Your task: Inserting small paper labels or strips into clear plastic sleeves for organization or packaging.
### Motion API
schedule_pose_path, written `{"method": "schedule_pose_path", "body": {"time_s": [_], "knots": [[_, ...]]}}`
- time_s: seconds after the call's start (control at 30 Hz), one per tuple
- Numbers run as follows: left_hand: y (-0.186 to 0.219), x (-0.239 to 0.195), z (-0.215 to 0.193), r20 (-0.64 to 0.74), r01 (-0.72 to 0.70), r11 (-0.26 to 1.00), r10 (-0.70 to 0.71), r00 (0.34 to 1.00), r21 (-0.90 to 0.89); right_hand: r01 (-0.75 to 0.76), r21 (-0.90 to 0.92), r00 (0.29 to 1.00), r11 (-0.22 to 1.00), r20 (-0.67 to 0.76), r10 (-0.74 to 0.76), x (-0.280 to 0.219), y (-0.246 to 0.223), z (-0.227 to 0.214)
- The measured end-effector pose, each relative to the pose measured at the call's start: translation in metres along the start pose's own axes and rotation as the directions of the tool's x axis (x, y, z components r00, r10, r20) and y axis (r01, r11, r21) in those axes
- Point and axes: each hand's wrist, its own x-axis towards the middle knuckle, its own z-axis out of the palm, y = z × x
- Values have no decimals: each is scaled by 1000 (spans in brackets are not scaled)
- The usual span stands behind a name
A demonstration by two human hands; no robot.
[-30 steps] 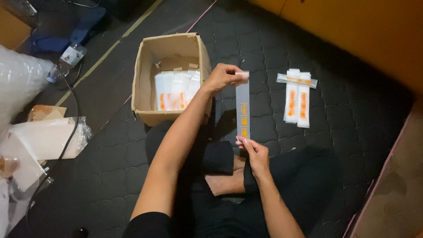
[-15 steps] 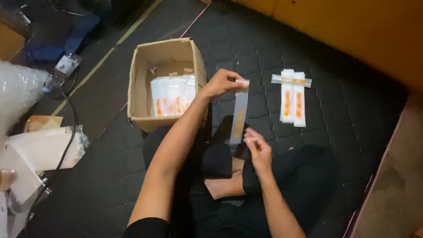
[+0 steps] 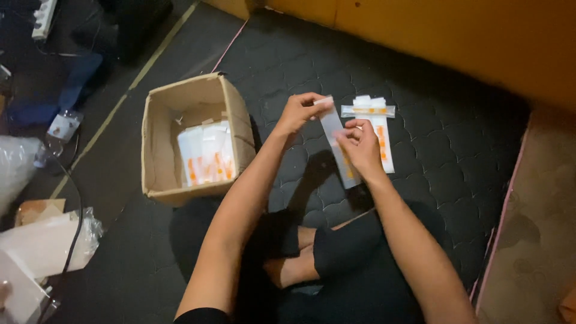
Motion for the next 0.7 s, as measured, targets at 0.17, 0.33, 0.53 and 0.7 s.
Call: {"method": "schedule_pose_path", "body": {"time_s": [0.17,0.33,0.53,0.7], "knots": [[-70,50,8,-92,130,989,-123,988,73,-77,-22,994,997,-81,75,32,16,-31],[-106,74,42,-188,265,891,-208,960,369,-65,162,956,985,-274,108,44,-6,-62],[-165,89,87,274,-273,-25,153,950,962,7,370,839,929,-508,196,63,-8,-87],[-194,96,96,283,-242,-212,186,941,947,12,415,770,910,-584,256,60,-32,-88]]}}
